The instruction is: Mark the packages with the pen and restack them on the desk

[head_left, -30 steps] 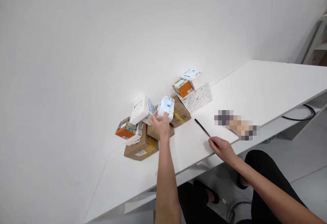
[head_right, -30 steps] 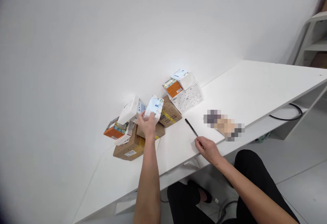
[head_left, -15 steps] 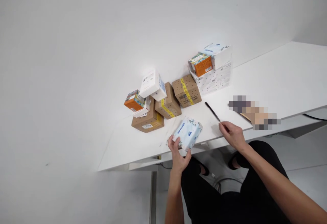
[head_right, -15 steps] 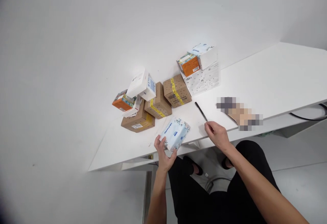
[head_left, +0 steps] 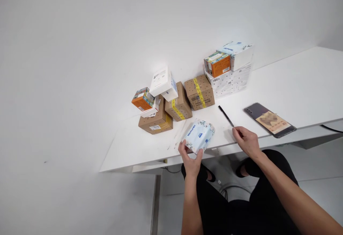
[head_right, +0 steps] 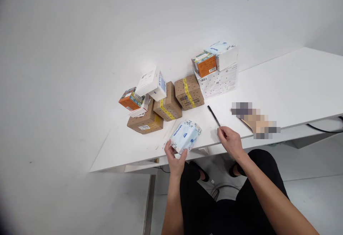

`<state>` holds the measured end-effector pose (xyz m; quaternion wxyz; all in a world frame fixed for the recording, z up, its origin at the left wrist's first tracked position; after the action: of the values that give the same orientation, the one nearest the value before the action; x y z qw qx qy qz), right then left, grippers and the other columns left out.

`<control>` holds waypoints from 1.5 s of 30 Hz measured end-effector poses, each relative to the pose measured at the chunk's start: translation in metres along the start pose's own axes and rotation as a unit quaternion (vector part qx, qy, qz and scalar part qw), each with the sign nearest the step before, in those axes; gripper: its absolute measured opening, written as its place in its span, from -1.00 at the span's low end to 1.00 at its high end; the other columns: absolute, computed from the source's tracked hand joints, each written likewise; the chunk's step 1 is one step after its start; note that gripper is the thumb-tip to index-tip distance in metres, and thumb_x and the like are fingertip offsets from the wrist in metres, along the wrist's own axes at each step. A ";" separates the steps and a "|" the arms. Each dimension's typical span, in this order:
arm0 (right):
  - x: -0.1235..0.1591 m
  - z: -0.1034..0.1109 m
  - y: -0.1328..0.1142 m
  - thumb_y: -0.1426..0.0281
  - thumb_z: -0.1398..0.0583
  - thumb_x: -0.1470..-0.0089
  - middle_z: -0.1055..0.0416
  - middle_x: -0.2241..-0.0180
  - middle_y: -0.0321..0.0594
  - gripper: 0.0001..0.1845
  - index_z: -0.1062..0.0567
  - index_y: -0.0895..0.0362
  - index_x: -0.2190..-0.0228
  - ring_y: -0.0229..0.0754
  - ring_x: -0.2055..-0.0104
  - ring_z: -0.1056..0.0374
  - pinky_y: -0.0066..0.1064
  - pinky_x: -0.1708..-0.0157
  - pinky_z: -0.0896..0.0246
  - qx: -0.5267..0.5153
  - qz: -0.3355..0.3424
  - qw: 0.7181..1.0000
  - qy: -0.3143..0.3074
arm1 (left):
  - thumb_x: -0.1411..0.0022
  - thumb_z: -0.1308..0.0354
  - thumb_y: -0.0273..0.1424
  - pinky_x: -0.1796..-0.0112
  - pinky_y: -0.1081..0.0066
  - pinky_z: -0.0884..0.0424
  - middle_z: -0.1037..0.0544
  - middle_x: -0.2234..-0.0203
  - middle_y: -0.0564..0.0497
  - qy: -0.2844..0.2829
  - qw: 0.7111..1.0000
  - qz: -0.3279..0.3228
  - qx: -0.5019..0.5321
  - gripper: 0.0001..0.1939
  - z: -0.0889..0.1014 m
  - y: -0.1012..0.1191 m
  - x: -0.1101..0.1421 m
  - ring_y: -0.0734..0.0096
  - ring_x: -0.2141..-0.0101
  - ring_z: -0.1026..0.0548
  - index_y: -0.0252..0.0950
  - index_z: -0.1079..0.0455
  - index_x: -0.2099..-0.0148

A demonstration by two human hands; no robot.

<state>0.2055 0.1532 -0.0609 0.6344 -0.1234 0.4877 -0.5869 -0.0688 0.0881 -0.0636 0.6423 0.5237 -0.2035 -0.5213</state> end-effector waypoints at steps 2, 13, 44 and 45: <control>0.000 -0.001 0.000 0.26 -0.08 -0.15 -0.38 0.61 -0.29 -0.74 -0.46 0.11 0.45 -0.29 0.61 -0.25 -0.46 0.54 -0.15 -0.002 0.003 1.000 -0.005 | -0.12 -0.19 -0.08 0.06 0.24 -0.40 -0.27 -0.11 -0.25 -0.020 0.996 0.058 0.067 -0.26 0.001 0.003 -0.006 0.14 -0.04 -0.39 -0.23 -0.01 -0.24; 0.001 -0.001 -0.002 0.28 -0.08 -0.14 -0.39 0.60 -0.29 -0.76 -0.45 0.10 0.48 -0.28 0.58 -0.29 -0.46 0.53 -0.18 -0.010 0.011 1.000 -0.017 | -0.29 0.20 0.05 -0.15 0.19 -0.21 -0.31 -0.17 -0.19 -0.065 0.983 0.140 0.095 -0.35 0.000 -0.016 -0.040 0.16 -0.19 -0.27 -0.27 -0.21 -0.22; 0.001 -0.031 -0.028 0.25 -0.10 -0.12 -0.52 0.17 -0.18 -0.63 -0.46 0.03 0.05 -0.27 0.48 -0.36 -0.45 0.55 -0.26 -0.105 0.022 0.979 -0.171 | -0.26 0.26 0.14 0.35 0.36 -0.35 -0.53 0.38 -0.05 -0.117 0.982 0.134 0.057 -0.25 -0.001 -0.013 -0.057 0.35 0.39 -0.42 -0.27 -0.23 -0.24; 0.001 -0.031 -0.029 0.24 -0.10 -0.11 -0.52 0.18 -0.18 -0.62 -0.46 0.02 0.04 -0.27 0.48 -0.36 -0.45 0.55 -0.26 -0.107 0.020 0.979 -0.172 | -0.25 0.26 0.15 0.35 0.37 -0.33 -0.50 0.45 -0.02 -0.117 0.982 0.137 0.061 -0.24 -0.001 -0.013 -0.057 0.37 0.42 -0.39 -0.27 -0.24 -0.23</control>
<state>0.1638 0.1572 -0.0556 0.7037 -0.2797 0.4339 -0.4881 -0.0955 0.1395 -0.0593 0.6467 0.4644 -0.3782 -0.4724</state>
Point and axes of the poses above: each hand's wrist, its own x-axis away from the middle knuckle, its own z-axis out of the back of the hand, y = z × x, the point moved 6 cm from there along -x, towards the middle knuckle
